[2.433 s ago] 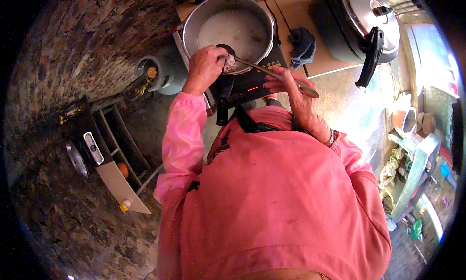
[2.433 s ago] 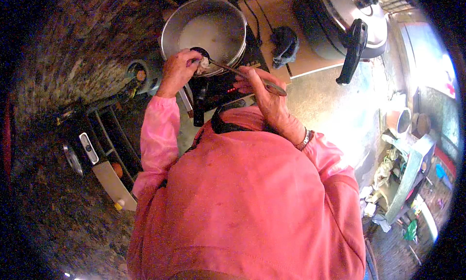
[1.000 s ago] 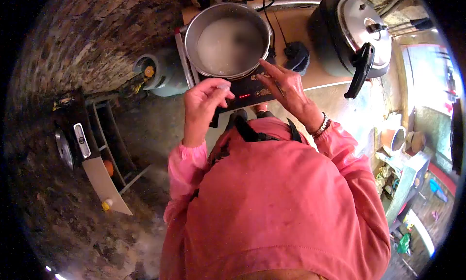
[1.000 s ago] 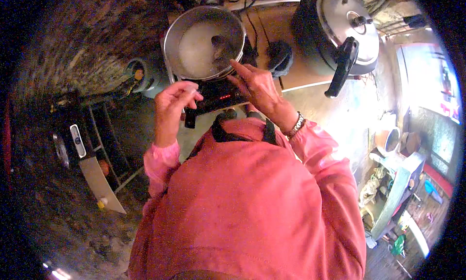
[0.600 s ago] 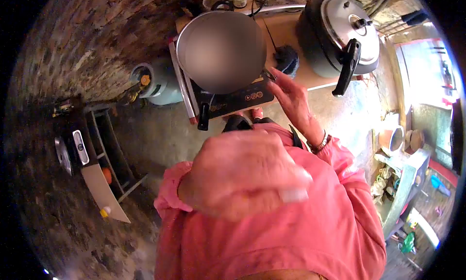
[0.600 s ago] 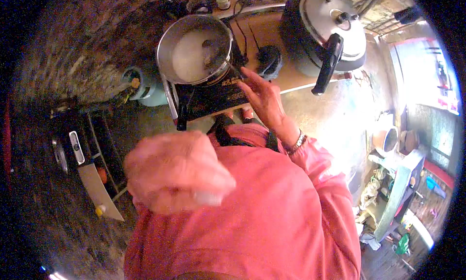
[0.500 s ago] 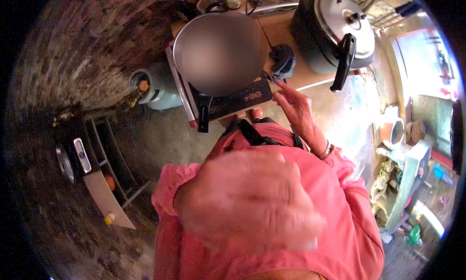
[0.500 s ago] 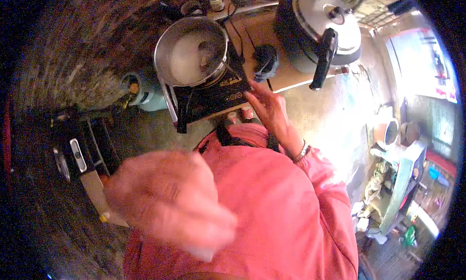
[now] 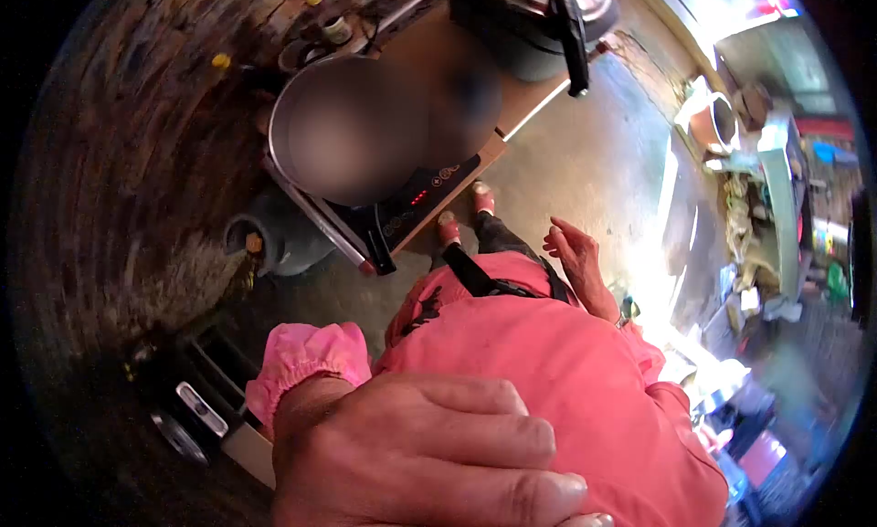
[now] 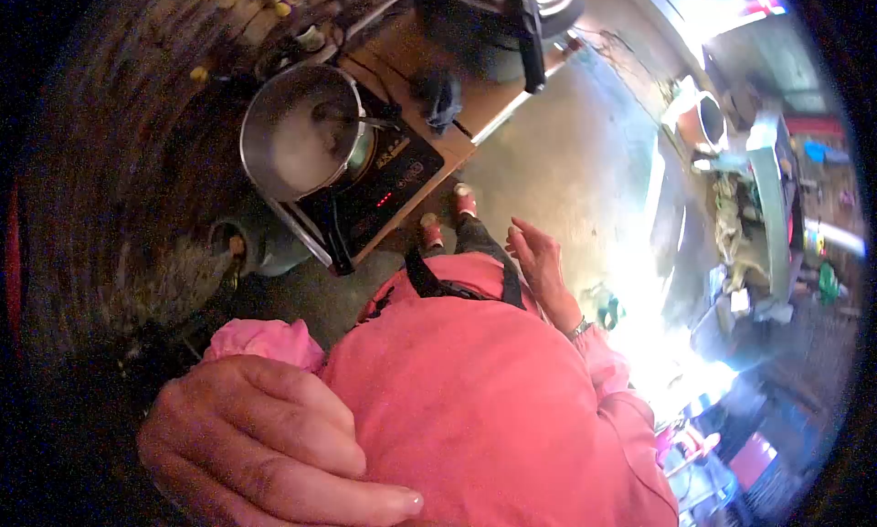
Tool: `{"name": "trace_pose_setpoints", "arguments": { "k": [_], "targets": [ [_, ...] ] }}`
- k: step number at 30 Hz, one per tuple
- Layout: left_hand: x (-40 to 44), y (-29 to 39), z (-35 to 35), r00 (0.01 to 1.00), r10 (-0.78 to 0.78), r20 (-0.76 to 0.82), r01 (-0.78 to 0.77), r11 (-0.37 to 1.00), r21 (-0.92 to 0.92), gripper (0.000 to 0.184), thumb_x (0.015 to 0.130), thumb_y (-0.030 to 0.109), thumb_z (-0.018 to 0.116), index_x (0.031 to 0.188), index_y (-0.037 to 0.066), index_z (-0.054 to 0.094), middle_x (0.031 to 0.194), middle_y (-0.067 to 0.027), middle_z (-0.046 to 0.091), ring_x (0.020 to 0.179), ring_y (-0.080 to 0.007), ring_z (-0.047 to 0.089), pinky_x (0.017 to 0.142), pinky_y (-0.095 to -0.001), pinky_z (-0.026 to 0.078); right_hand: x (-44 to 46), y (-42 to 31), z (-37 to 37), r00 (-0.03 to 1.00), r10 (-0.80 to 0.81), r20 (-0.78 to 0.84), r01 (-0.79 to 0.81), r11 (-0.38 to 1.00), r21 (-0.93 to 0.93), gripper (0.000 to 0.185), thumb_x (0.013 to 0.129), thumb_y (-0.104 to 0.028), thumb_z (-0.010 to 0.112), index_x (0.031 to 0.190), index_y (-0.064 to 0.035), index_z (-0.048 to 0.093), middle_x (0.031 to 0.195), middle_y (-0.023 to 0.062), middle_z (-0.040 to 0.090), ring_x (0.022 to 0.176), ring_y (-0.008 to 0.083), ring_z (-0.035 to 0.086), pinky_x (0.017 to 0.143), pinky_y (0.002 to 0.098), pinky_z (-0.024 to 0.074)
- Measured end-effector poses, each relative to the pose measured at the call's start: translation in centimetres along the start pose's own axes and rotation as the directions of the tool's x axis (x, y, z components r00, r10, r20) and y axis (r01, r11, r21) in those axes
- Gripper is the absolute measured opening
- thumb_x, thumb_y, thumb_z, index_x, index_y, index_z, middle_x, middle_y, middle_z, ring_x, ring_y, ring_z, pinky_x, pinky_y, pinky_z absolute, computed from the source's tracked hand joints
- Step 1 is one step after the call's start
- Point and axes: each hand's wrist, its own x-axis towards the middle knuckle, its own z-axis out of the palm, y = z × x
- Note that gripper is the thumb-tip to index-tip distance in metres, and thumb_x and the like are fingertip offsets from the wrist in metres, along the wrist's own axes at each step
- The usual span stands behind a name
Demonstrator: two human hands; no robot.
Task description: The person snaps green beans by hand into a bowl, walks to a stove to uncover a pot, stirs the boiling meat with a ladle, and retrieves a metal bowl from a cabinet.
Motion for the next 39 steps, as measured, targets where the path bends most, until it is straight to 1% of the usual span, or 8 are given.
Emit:
{"name": "trace_pose_setpoints", "arguments": {
  "k": [3, 6, 9, 16, 19, 24, 32, 39],
  "targets": [
    [1.9, -1.2, 3.4, 0.964, 0.197, -0.179, -0.185, 0.979, 0.079, 0.021, 0.083, 0.017, 0.065, 0.069, 0.003, 0.069, 0.057, -0.0074, 0.063, 0.043, -0.0105, 0.052, 0.037, -0.0208, 0.035, -1.2, 2.3, -0.7, 0.995, 0.036, -0.098, -0.033, 0.999, 0.031, 0.039, 0.092, -0.025, 0.058, 0.119, 0.0029, 0.058, 0.085, 0.0104, 0.066, 0.075, 0.0138, 0.063, 0.068, 0.0257, 0.0518],
    [3.6, -2.9, 2.6, 0.954, 0.287, 0.088, -0.287, 0.958, -0.018, 0.017, 0.079, 0.013, 0.066, 0.079, -0.004, 0.066, 0.066, -0.0131, 0.062, 0.050, -0.0169, 0.055, 0.042, -0.0257, 0.039, -2.5, 3.5, -1.9, 0.983, 0.045, -0.177, -0.033, 0.997, 0.069, 0.036, 0.092, -0.023, 0.057, 0.118, 0.0023, 0.058, 0.084, 0.0094, 0.066, 0.073, 0.0133, 0.063, 0.066, 0.0255, 0.0520],
    [5.4, -2.7, 2.2, 0.899, 0.186, 0.396, -0.164, 0.983, -0.088, 0.029, 0.074, 0.010, 0.061, 0.091, -0.014, 0.061, 0.080, -0.0199, 0.060, 0.062, -0.0266, 0.058, 0.052, -0.0328, 0.044, -3.1, 4.0, -3.0, 0.970, 0.052, -0.239, -0.035, 0.997, 0.074, 0.033, 0.093, -0.021, 0.056, 0.118, 0.0006, 0.059, 0.084, 0.0083, 0.066, 0.074, 0.0139, 0.065, 0.066, 0.0257, 0.0525],
    [11.3, -5.2, 9.3, 0.765, 0.238, 0.598, -0.217, 0.970, -0.108, 0.033, 0.069, 0.015, 0.058, 0.088, -0.012, 0.061, 0.080, -0.0177, 0.059, 0.060, -0.0233, 0.055, 0.052, -0.0304, 0.041, -3.8, 6.6, -9.4, 0.932, 0.074, -0.355, -0.014, 0.986, 0.168, 0.032, 0.093, -0.024, 0.056, 0.114, 0.0007, 0.061, 0.083, 0.0095, 0.066, 0.072, 0.0137, 0.064, 0.065, 0.0256, 0.0523],
    [14.8, -6.9, 13.6, 0.699, 0.288, 0.654, -0.291, 0.951, -0.107, 0.026, 0.085, 0.016, 0.053, 0.082, -0.006, 0.066, 0.079, -0.0176, 0.065, 0.056, -0.0204, 0.057, 0.050, -0.0284, 0.043, -3.2, 11.0, -14.5, 0.912, 0.033, -0.408, 0.028, 0.989, 0.142, 0.032, 0.092, -0.023, 0.056, 0.110, 0.0025, 0.062, 0.080, 0.0092, 0.066, 0.072, 0.0139, 0.064, 0.064, 0.0258, 0.0518],
    [20.1, -10.9, 22.7, 0.649, 0.520, 0.555, -0.365, 0.853, -0.372, 0.018, 0.086, 0.011, 0.060, 0.079, -0.004, 0.068, 0.073, -0.0164, 0.066, 0.051, -0.0181, 0.058, 0.045, -0.0262, 0.042, -2.7, 11.8, -22.9, 0.839, 0.096, -0.535, 0.065, 0.960, 0.274, 0.029, 0.090, -0.026, 0.058, 0.097, 0.0012, 0.067, 0.072, 0.0072, 0.065, 0.068, 0.0117, 0.065, 0.063, 0.0255, 0.0543],
    [26.1, -16.3, 34.0, 0.580, 0.706, 0.407, -0.392, 0.680, -0.620, 0.012, 0.081, 0.006, 0.064, 0.078, -0.005, 0.067, 0.066, -0.0154, 0.063, 0.050, -0.0186, 0.057, 0.043, -0.0260, 0.040, -1.0, 13.1, -33.0, 0.785, 0.103, -0.610, 0.143, 0.929, 0.340, 0.037, 0.090, -0.024, 0.059, 0.112, 0.0050, 0.061, 0.083, 0.0116, 0.067, 0.071, 0.0154, 0.066, 0.063, 0.0263, 0.0537],
    [34.9, -20.7, 36.4, 0.544, 0.467, 0.697, -0.101, 0.861, -0.498, 0.017, 0.087, 0.005, 0.057, 0.079, -0.007, 0.066, 0.072, -0.0203, 0.065, 0.053, -0.0204, 0.059, 0.047, -0.0277, 0.044, 2.9, 13.5, -36.9, 0.797, 0.132, -0.589, 0.184, 0.876, 0.446, 0.034, 0.091, -0.022, 0.058, 0.114, 0.0038, 0.060, 0.083, 0.0102, 0.067, 0.071, 0.0132, 0.064, 0.063, 0.0258, 0.0528]
  ]
}}
